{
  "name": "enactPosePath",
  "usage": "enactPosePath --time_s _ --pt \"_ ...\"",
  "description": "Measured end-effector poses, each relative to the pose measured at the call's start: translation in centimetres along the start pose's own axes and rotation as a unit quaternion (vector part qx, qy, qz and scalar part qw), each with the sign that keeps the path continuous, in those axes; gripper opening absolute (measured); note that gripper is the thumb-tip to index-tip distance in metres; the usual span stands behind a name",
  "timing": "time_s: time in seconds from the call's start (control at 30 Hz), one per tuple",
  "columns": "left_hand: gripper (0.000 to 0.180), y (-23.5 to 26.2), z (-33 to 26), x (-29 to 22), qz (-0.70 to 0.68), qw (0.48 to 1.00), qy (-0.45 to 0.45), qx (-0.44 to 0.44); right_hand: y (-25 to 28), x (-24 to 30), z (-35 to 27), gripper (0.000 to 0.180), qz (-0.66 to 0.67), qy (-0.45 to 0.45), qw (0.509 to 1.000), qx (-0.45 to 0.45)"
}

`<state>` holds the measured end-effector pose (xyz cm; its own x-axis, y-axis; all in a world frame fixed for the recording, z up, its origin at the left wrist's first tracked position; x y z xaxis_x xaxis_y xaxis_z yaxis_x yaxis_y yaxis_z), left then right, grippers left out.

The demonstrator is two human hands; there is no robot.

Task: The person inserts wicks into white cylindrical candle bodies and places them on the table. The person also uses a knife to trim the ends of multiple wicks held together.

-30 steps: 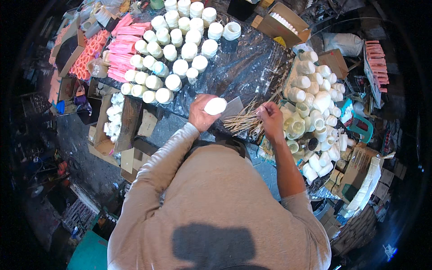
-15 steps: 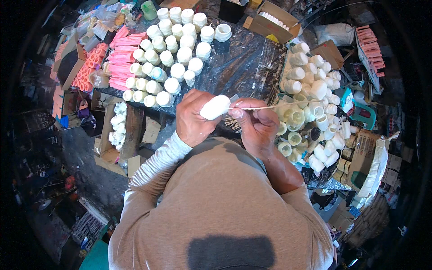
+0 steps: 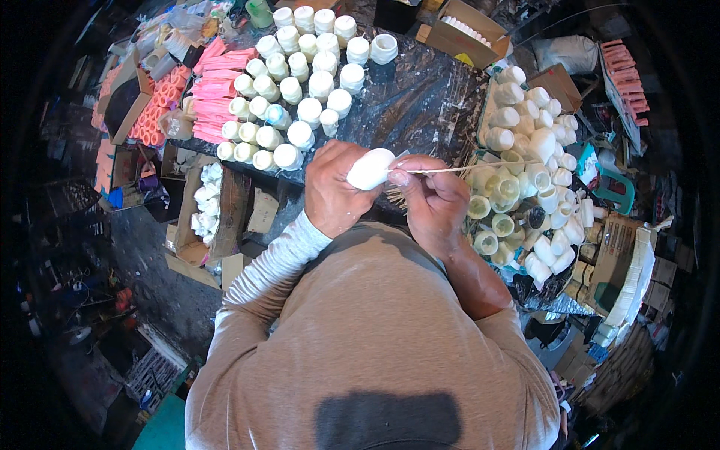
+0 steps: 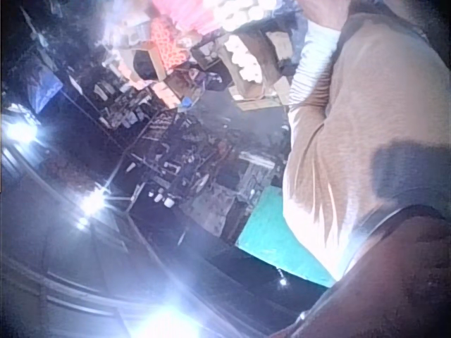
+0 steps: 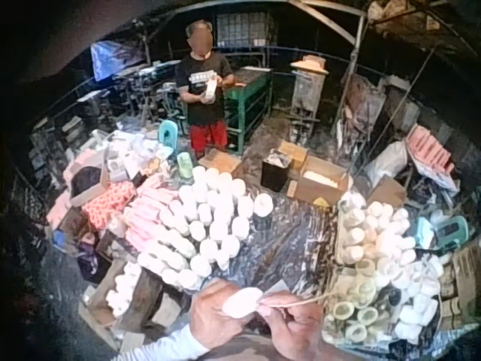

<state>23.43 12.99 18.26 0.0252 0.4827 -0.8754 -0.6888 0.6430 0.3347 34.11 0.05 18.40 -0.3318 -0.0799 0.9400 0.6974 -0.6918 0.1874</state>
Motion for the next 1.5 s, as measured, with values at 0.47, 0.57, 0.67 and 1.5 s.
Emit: enactPosePath --time_s 0.47,0.57,0.67,1.5 --pt "0.041 -0.3 -0.1 0.0 0.050 0.998 -0.024 -0.002 -1.0 -0.2 1.3 0.009 -0.124 -0.014 0.991 0.044" --pt "0.045 -0.3 -0.1 0.1 0.092 0.996 -0.022 0.002 0.1 0.1 2.0 0.010 -0.090 -0.064 0.989 0.094" --pt "0.047 -0.3 -0.2 0.0 0.099 0.995 -0.014 0.010 1.3 0.7 2.3 0.010 -0.101 -0.045 0.991 0.079" --pt "0.045 -1.5 1.1 0.4 0.093 0.995 -0.038 0.012 2.2 0.9 3.9 0.015 -0.067 -0.024 0.993 0.096"
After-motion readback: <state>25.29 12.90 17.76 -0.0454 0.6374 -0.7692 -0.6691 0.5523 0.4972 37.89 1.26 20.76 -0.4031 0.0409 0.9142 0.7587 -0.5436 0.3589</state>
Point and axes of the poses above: each hand's wrist, its own z-axis towards the middle knuckle, its own y-axis out of the back of the hand, x = y × z, the point moved 4 cm from there along z, towards the middle knuckle, and after that the axes turned 8 degrees about -z, right-handed, at the moved point
